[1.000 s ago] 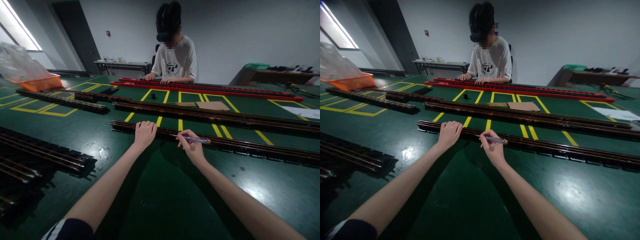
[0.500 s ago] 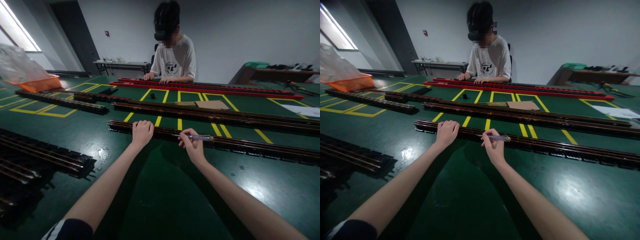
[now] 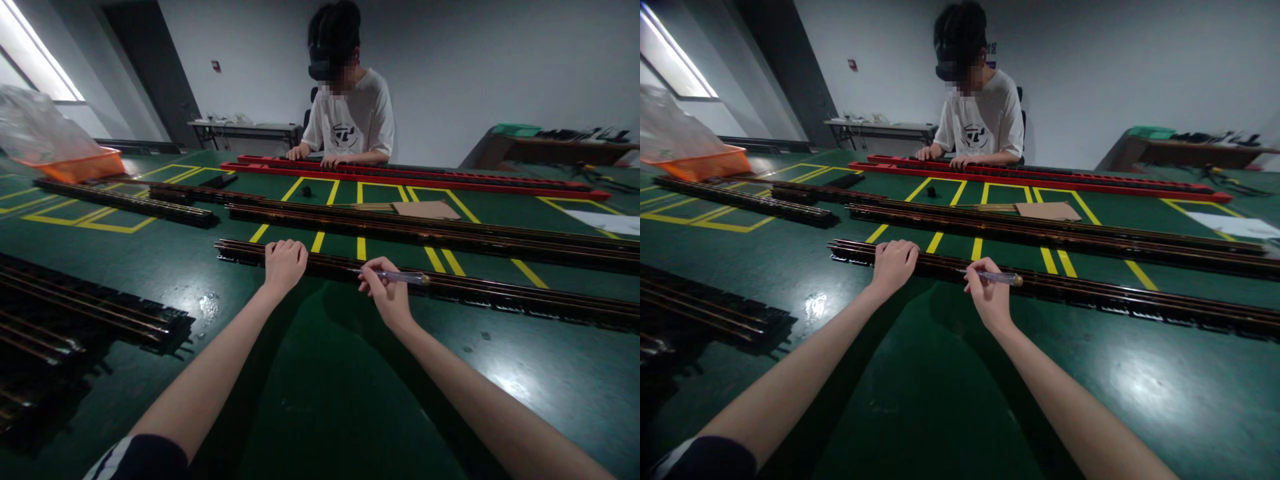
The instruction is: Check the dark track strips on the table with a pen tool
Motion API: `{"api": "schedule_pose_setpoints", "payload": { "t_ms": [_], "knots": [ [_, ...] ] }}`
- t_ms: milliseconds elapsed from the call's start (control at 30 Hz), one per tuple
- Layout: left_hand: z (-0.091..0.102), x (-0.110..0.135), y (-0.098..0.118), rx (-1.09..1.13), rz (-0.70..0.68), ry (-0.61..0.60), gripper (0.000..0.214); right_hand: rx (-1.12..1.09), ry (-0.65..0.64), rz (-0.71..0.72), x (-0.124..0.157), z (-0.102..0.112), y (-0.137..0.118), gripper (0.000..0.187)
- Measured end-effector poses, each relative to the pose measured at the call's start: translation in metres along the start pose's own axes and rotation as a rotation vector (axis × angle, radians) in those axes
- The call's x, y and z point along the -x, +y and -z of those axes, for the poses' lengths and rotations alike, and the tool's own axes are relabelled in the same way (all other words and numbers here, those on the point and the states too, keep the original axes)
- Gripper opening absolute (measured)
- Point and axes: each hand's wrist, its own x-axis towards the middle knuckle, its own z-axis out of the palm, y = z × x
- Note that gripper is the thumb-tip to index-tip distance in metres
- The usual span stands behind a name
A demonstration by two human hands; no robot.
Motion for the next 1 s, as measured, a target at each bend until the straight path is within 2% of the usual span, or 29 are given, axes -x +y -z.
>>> {"api": "schedule_pose_setpoints", "payload": {
  "t_ms": [600, 700, 900, 1000],
  "knots": [
    [-0.001, 0.003, 0.000, 0.002, -0.047, 0.028, 0.035, 0.006, -0.055, 0.007, 0.000, 0.001, 0.001, 0.013],
    [-0.002, 0.007, 0.008, 0.012, -0.115, 0.038, 0.035, 0.008, -0.061, 0.009, 0.000, 0.000, 0.000, 0.013],
    [-0.011, 0.010, 0.040, 0.052, -0.241, 0.045, 0.034, 0.025, -0.050, 0.006, 0.000, 0.000, 0.002, 0.013],
    [-0.014, 0.008, 0.050, 0.029, -0.241, 0.048, 0.034, 0.036, -0.033, 0.003, 0.000, 0.000, 0.002, 0.012]
  ]
}}
